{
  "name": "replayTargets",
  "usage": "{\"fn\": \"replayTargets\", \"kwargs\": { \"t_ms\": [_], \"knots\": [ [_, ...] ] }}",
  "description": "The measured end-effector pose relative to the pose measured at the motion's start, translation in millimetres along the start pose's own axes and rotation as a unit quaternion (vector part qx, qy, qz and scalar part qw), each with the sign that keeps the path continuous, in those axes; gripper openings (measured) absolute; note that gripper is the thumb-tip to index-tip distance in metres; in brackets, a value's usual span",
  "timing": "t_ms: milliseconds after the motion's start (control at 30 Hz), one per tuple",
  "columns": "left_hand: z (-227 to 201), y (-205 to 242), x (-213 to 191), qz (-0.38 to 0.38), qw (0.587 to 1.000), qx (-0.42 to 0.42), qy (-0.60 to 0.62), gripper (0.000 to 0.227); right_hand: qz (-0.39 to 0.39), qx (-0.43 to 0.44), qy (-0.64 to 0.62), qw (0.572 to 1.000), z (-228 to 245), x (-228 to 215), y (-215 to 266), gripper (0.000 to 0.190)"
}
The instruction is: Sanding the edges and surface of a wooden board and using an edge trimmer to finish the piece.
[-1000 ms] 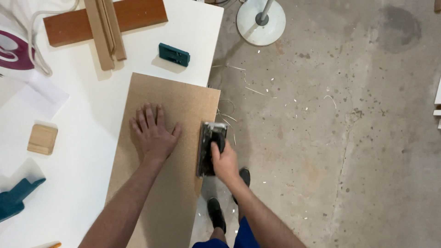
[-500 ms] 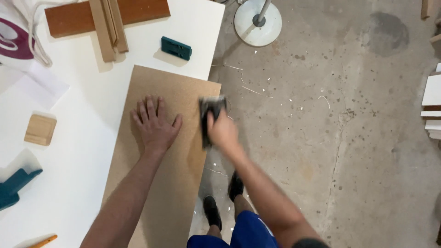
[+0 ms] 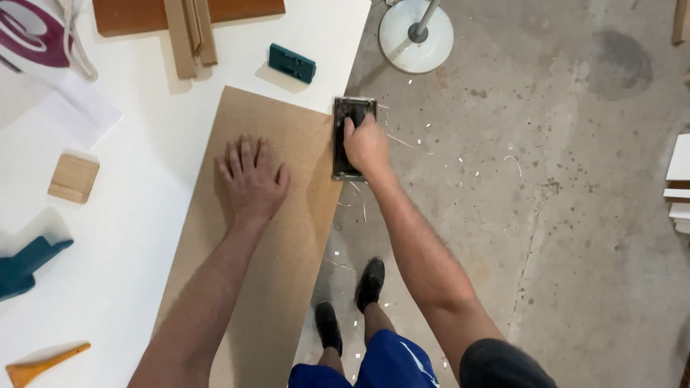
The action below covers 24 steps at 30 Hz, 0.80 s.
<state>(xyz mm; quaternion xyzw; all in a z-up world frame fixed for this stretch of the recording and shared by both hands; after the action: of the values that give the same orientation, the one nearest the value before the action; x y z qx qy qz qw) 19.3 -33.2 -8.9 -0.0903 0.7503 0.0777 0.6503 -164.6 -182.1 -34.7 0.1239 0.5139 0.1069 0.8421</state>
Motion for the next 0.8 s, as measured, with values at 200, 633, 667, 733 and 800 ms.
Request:
{"fn": "replayTargets", "kwargs": {
  "t_ms": [200, 633, 667, 733, 800],
  "knots": [
    [0.1, -5.9, -0.4, -0.016, 1.000, 0.007, 0.004, 0.065, 0.199, 0.014, -0.018, 0.980, -15.0, 0.9, 217.4, 0.042],
    [1.6, 3.5, 4.9, -0.077, 0.997, 0.023, -0.015, 0.060, 0.196, -0.018, 0.003, 0.980, -42.1, 27.3, 218.8, 0.043],
    [-1.0, -0.8, 1.2, -0.141, 0.988, 0.052, -0.033, 0.059, 0.211, -0.071, 0.015, 0.975, -51.5, 41.5, 249.8, 0.039],
    [1.0, -5.8, 3.0, -0.088, 0.996, 0.027, -0.011, 0.059, 0.182, -0.034, 0.044, 0.982, -27.0, 23.5, 151.3, 0.045],
    [2.2, -5.1, 8.3, -0.035, 0.999, -0.004, 0.009, 0.059, 0.156, -0.002, 0.074, 0.985, -6.8, 6.9, 52.2, 0.054]
  ]
}}
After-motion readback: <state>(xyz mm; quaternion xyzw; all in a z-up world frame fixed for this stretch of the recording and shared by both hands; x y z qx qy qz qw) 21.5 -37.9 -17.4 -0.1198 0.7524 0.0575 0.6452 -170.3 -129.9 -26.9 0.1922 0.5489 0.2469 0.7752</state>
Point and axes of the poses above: each hand's wrist, its own y-axis away from the middle knuckle, its own x-axis out of the palm, z = x × y, the point moved 4 cm from there along -y, towards the middle knuckle, and after that the axes turned 12 degrees about x, right-handed, at the moved point
